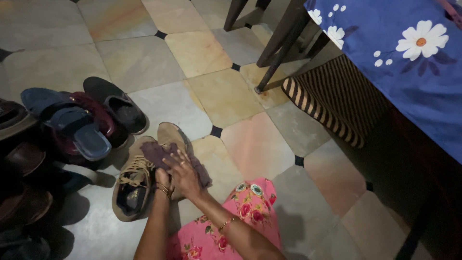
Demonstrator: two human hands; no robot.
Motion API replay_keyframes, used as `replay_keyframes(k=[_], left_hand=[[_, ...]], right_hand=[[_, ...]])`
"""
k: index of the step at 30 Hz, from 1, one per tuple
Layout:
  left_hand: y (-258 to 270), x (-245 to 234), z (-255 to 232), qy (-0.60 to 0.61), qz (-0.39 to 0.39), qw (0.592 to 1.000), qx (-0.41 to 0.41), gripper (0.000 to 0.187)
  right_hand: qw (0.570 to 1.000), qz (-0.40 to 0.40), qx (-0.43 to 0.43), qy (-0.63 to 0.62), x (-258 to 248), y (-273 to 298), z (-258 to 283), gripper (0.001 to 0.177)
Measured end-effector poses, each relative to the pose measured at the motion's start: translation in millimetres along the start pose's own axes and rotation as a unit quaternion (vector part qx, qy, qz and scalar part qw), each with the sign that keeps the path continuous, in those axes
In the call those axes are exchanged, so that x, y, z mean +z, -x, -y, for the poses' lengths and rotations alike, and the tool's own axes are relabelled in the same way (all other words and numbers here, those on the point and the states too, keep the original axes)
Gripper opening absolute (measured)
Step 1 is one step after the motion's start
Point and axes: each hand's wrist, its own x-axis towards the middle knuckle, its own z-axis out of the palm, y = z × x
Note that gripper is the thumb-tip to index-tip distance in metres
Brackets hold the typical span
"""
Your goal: The person sits on the floor and wipes several pairs of shoes with a cloth. They handle a pair of beige sneakers and a pair of black sandals, rubbing the surfaces with the cloth.
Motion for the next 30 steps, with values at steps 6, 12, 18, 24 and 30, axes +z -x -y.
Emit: replay_keyframes(k=[6, 12, 18, 24, 30], left_hand=[[-5.4, 1.5, 6.3, 0.064, 0.007, 0.998, -0.018, 0.047], [-10.1, 0.0, 12.2, 0.038, -0.071, 0.996, -0.032, 0.029], [-17.1, 10.3, 21.7, -0.027, -0.137, 0.990, -0.020, 0.029], [-14.7, 11.8, 20.3, 0.015, -0.100, 0.994, -0.037, 0.029], [-3.9, 6.9, 7.1, 0.057, -0.062, 0.996, -0.027, 0.027]], right_hand=[[0.997, 0.035, -0.045, 0.053, 26.5, -44.3, -39.6, 0.043], [0.990, 0.019, -0.070, 0.118, 58.8, -93.2, -102.2, 0.033], [0.999, -0.007, -0.039, 0.034, 56.4, -127.4, -128.0, 0.047], [0.879, -0.034, 0.186, -0.438, 39.1, -104.8, -116.8, 0.045], [0.999, -0.007, 0.034, -0.034, -7.4, -56.2, -58.5, 0.061]])
